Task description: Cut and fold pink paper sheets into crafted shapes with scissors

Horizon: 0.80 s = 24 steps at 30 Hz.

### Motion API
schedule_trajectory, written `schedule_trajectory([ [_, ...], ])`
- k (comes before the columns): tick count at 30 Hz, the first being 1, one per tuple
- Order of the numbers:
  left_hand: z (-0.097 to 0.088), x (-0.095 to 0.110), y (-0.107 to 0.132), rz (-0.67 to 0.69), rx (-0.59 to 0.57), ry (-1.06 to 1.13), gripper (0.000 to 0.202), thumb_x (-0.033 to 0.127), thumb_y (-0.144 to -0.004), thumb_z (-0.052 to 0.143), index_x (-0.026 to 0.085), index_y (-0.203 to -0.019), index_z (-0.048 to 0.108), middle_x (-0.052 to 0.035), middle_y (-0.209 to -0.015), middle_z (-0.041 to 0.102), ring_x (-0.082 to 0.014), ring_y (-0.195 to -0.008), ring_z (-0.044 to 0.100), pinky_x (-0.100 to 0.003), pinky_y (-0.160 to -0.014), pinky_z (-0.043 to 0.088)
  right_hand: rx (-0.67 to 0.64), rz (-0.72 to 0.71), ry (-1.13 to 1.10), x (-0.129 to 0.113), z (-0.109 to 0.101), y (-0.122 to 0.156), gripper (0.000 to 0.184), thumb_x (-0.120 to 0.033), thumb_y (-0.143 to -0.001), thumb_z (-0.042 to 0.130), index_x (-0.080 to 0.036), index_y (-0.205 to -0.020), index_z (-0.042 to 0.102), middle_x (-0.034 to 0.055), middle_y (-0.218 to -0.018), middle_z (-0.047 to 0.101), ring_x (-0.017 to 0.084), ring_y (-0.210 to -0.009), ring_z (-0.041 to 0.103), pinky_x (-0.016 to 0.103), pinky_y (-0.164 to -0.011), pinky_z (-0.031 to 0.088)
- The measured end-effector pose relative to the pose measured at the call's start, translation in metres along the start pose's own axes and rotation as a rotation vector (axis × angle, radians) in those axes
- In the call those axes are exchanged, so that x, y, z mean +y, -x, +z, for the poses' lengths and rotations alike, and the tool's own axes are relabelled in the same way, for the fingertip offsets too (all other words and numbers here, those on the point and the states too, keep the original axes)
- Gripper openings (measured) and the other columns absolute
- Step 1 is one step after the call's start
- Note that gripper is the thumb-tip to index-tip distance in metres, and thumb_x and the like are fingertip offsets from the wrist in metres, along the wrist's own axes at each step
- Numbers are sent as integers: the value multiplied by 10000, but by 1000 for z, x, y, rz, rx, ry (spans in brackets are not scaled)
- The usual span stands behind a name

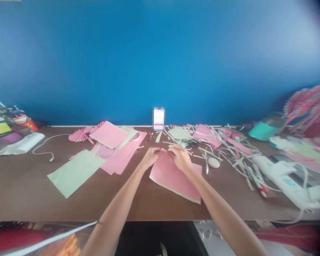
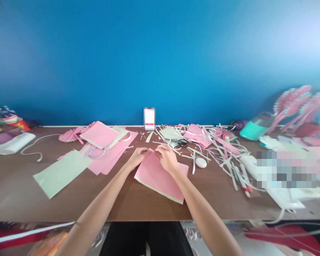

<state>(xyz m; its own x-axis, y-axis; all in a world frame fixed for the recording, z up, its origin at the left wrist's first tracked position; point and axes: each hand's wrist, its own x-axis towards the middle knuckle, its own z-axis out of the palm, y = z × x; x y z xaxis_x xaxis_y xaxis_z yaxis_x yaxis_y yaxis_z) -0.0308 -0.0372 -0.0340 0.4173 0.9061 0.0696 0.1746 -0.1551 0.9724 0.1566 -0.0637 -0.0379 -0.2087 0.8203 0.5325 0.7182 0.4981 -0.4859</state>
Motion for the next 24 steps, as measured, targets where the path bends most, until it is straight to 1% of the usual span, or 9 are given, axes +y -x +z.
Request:
schedule_trajectory([
  [3,0,0,1,4,-54,33,394,495,-812,540,126,-839,673,-30,-742,638,-146,-639,544,-240,-569,389,38,-39,-8,-5,3,0,205,-220,-906,458,-242,-942,658,61,-966,668,222,-961,583,346,-861,446],
  [6,1,0,2,48,-86,34,376,476,-823,535,124,-847,668,-25,-742,630,-136,-635,537,-238,-578,383,37,-9,-36,-7,7,0,222,-206,-908,454,-251,-1043,626,48,-970,678,211,-948,599,327,-849,454],
  [10,3,-1,1,120,-54,-75,336,441,-837,518,136,-836,659,-23,-752,622,-144,-687,537,-242,-616,388,13,36,-59,-4,10,2,280,-200,-885,489,-258,-1141,586,42,-978,690,211,-920,630,326,-831,466],
  [13,5,-4,0,131,-27,-166,305,401,-846,489,143,-788,641,-14,-711,597,-136,-655,509,-238,-589,365,-21,54,-81,-2,9,2,303,-205,-885,490,-266,-1171,570,35,-985,696,209,-910,645,329,-831,472],
  [16,7,-4,1,136,-2,-225,273,358,-839,476,150,-744,625,-9,-680,585,-137,-636,499,-242,-592,367,-42,61,-79,-2,9,3,320,-208,-885,494,-277,-1190,562,31,-1021,695,208,-914,651,333,-831,476],
  [19,8,-1,4,133,-5,-280,245,332,-823,479,158,-738,629,-14,-682,595,-149,-652,515,-247,-610,385,-44,60,-69,-3,9,3,332,-213,-885,498,-293,-1202,559,28,-1054,690,208,-921,655,330,-821,480],
  [24,8,0,5,162,-23,-317,228,304,-819,463,157,-743,620,-16,-701,601,-152,-668,528,-246,-622,394,-35,57,-63,-5,9,4,333,-226,-887,507,-307,-1207,556,19,-1032,695,207,-905,656,329,-811,478],
])
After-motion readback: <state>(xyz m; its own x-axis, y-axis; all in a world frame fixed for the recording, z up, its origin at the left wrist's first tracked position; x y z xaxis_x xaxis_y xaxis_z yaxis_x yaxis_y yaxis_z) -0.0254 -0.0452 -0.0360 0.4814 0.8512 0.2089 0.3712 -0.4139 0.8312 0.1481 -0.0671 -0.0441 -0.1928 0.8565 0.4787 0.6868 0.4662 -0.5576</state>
